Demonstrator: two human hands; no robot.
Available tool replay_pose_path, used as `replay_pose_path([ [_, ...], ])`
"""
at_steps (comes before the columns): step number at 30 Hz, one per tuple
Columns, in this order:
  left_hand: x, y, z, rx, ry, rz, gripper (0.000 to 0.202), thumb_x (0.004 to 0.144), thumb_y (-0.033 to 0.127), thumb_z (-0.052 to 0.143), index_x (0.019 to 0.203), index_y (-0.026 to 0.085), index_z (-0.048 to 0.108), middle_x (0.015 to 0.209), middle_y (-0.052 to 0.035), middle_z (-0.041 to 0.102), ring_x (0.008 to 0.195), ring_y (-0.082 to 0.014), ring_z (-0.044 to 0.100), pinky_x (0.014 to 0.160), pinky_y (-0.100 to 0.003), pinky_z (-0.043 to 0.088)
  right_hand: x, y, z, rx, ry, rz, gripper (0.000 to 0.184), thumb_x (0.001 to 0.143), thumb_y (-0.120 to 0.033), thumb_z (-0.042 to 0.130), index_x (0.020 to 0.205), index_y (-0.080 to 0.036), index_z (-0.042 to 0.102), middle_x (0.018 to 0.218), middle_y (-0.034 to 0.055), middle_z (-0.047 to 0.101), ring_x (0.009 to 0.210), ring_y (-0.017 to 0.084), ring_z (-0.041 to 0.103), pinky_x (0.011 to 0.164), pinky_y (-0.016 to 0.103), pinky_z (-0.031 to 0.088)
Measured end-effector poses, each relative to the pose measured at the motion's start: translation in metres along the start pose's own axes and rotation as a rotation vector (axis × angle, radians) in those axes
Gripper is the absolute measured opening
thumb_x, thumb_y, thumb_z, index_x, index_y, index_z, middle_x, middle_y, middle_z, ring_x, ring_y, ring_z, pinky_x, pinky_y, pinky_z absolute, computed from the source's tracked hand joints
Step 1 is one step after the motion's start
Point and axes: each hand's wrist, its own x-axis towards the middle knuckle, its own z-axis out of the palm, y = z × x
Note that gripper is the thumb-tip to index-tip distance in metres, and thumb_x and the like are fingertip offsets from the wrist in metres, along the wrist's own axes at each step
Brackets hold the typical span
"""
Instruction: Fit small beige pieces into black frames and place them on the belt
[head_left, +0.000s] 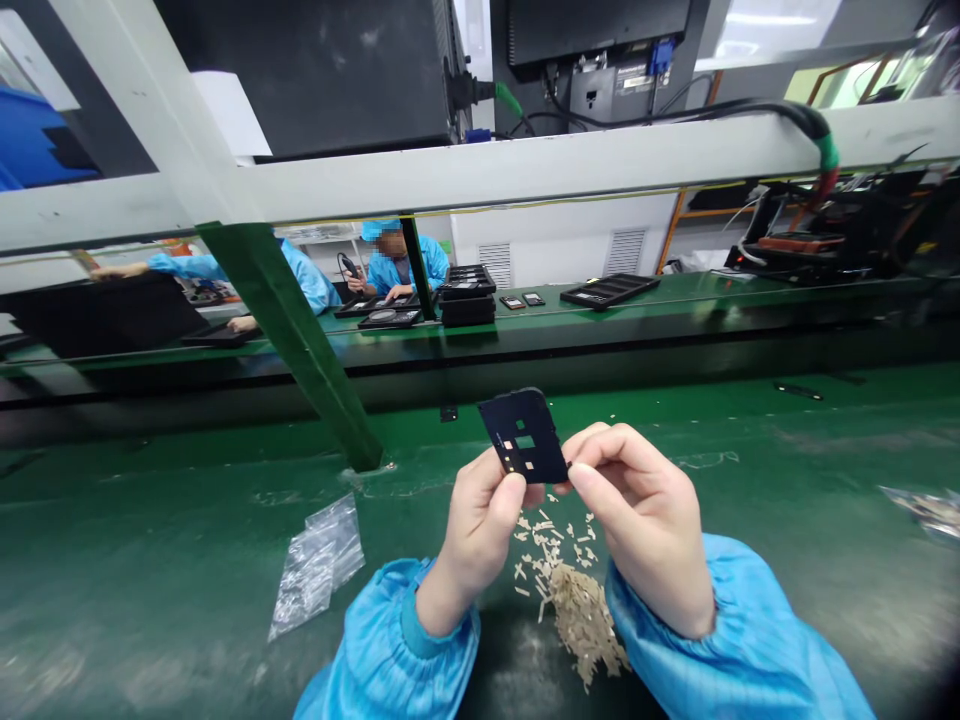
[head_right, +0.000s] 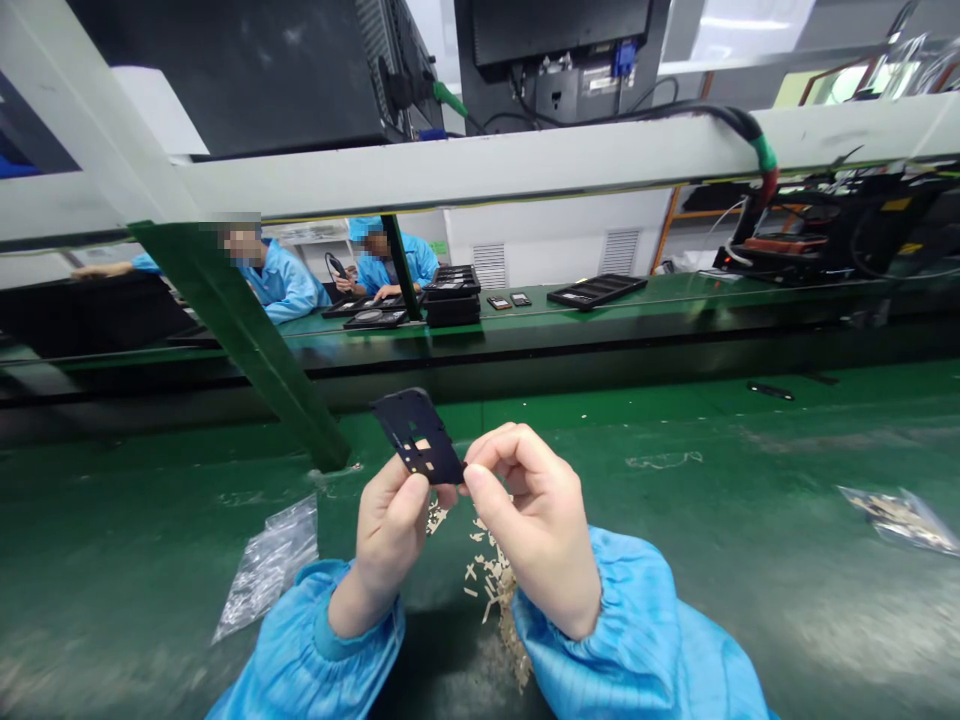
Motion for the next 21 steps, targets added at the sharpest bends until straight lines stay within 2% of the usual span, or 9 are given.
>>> replay_pose_path([
  [2,0.001,-0.0014,0.0015,-0.112,0.002,-0.09,0.022,0.09,0.034,0.044,0.086,0.018,0.059,0.074,-0.0019,0.058,0.061,-0.0124,0.052,0.057,-0.024,0.044,-0.0002,-0.0013,0.0009,-0.022,-0.023,-0.024,0.012,0.085,-0.013,0.054,0.075,-0.02,0.054,0.077,-0.0014,0.056,0.07,0.011,0.055,0.064,0.022,0.047],
  [5,0.0031,-0.0009,0.0029,-0.228,-0.012,-0.169,0.021,0.09,0.036,0.046,0.089,0.018,0.058,0.078,-0.0028,0.056,0.063,-0.0121,0.051,0.061,-0.025,0.046,-0.0012,-0.0039,0.0023,-0.006,-0.045,-0.014,0.013,0.085,-0.013,0.053,0.075,-0.02,0.053,0.078,-0.0004,0.055,0.069,0.012,0.057,0.063,0.026,0.048],
  [8,0.0056,0.0006,0.0031,-0.289,-0.039,-0.187,0.023,0.088,0.039,0.048,0.085,0.019,0.058,0.075,-0.0023,0.053,0.064,-0.0124,0.049,0.06,-0.025,0.045,-0.0018,-0.0067,0.003,-0.008,-0.053,-0.001,0.013,0.084,-0.012,0.053,0.074,-0.02,0.052,0.078,0.0005,0.054,0.068,0.014,0.057,0.062,0.028,0.048],
  [13,0.0077,0.0009,0.0021,-0.267,-0.034,-0.21,0.028,0.084,0.046,0.052,0.082,0.019,0.059,0.068,-0.0013,0.051,0.061,-0.0133,0.048,0.057,-0.026,0.044,-0.0012,-0.0088,0.0032,0.001,-0.074,0.007,0.013,0.082,-0.012,0.053,0.073,-0.02,0.052,0.077,0.0011,0.054,0.07,0.015,0.058,0.063,0.03,0.048],
  [21,0.0085,0.0025,0.0029,-0.345,-0.045,-0.178,0.025,0.083,0.043,0.057,0.075,0.018,0.058,0.063,0.0001,0.05,0.059,-0.0125,0.049,0.058,-0.026,0.043,-0.0008,-0.0081,0.0032,0.084,-0.101,0.074,0.015,0.081,-0.017,0.058,0.069,-0.019,0.049,0.078,0.0016,0.053,0.074,0.016,0.057,0.065,0.031,0.047],
])
